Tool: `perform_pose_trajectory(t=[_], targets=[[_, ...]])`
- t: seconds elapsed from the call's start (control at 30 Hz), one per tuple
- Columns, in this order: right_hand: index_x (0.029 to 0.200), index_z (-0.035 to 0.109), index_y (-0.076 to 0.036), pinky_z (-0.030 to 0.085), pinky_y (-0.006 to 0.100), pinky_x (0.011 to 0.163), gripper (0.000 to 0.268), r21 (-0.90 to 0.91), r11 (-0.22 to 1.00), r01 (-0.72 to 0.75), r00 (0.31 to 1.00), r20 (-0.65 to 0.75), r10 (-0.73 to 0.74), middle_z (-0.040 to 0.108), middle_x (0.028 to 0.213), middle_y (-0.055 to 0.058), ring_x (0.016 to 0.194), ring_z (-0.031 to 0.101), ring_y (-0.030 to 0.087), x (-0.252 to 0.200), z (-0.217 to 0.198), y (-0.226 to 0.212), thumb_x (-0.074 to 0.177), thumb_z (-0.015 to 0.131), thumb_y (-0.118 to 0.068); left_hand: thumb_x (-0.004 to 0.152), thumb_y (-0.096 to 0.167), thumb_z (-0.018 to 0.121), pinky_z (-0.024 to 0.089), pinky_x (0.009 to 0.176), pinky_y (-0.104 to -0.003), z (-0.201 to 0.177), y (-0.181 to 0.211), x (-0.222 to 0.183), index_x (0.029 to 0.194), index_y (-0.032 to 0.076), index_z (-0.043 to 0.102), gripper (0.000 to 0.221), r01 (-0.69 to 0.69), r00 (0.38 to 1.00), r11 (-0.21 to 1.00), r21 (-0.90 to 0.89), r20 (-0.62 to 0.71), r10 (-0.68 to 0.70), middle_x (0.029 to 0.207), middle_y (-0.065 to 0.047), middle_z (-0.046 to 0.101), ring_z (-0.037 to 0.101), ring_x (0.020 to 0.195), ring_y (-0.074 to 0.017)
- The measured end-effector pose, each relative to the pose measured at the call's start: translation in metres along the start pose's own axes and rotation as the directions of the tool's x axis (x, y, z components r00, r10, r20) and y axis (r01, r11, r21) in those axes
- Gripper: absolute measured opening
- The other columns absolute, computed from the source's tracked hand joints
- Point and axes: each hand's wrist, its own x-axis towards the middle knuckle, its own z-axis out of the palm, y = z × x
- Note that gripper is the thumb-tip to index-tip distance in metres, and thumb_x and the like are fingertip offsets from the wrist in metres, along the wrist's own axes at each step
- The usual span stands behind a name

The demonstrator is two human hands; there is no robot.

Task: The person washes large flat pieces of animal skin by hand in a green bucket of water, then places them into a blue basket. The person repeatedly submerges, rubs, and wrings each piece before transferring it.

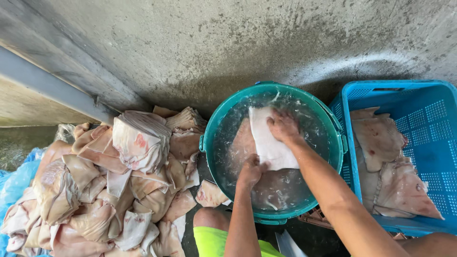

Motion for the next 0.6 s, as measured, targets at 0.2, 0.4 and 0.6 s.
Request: perform_pose_trajectory(t=[0.2, 0.4, 0.6], targets=[[0.152, 0.045, -0.023, 0.016, 0.052, 0.121, 0.067, -0.164, 0.845, 0.509, 0.838, 0.317, -0.443, 0.034, 0.164, 0.011, 0.148, 0.027, 0.034, -0.038, 0.026, -0.038, 0.096, 0.040, -0.058, 0.077, 0.013, 0.097, 0.048, 0.086, -0.032, 0.020, 0.031, -0.017, 0.135, 0.004, 0.065, 0.066, -0.045, 0.949, 0.939, 0.342, 0.309, -0.067, 0.118, -0.004, 0.068, 0.060, 0.102, -0.0161], [0.155, 0.037, -0.019, 0.016, 0.053, 0.121, 0.079, -0.024, 0.993, 0.119, 0.990, 0.075, -0.117, 0.029, 0.166, 0.014, 0.150, 0.023, 0.036, -0.022, 0.004, 0.014, 0.093, 0.039, -0.068, 0.087, 0.013, 0.072, 0.053, 0.067, -0.043, 0.008, 0.048, -0.019, 0.139, -0.001, 0.059, 0.055, 0.350, 0.931, 0.927, -0.134, 0.159, -0.328, 0.114, -0.024, 0.067, 0.063, 0.093, -0.0340], [0.159, 0.020, 0.001, 0.008, 0.054, 0.124, 0.111, 0.098, 0.982, -0.163, 0.983, 0.107, 0.152, 0.020, 0.161, 0.027, 0.152, 0.013, 0.042, -0.032, 0.030, 0.027, 0.088, 0.048, -0.079, 0.087, 0.015, 0.048, 0.053, 0.101, -0.046, 0.009, 0.043, -0.005, 0.146, 0.009, 0.049, 0.059, 0.177, 0.953, 0.760, -0.625, 0.301, 0.025, 0.141, -0.017, 0.058, 0.061, 0.122, -0.0311]])
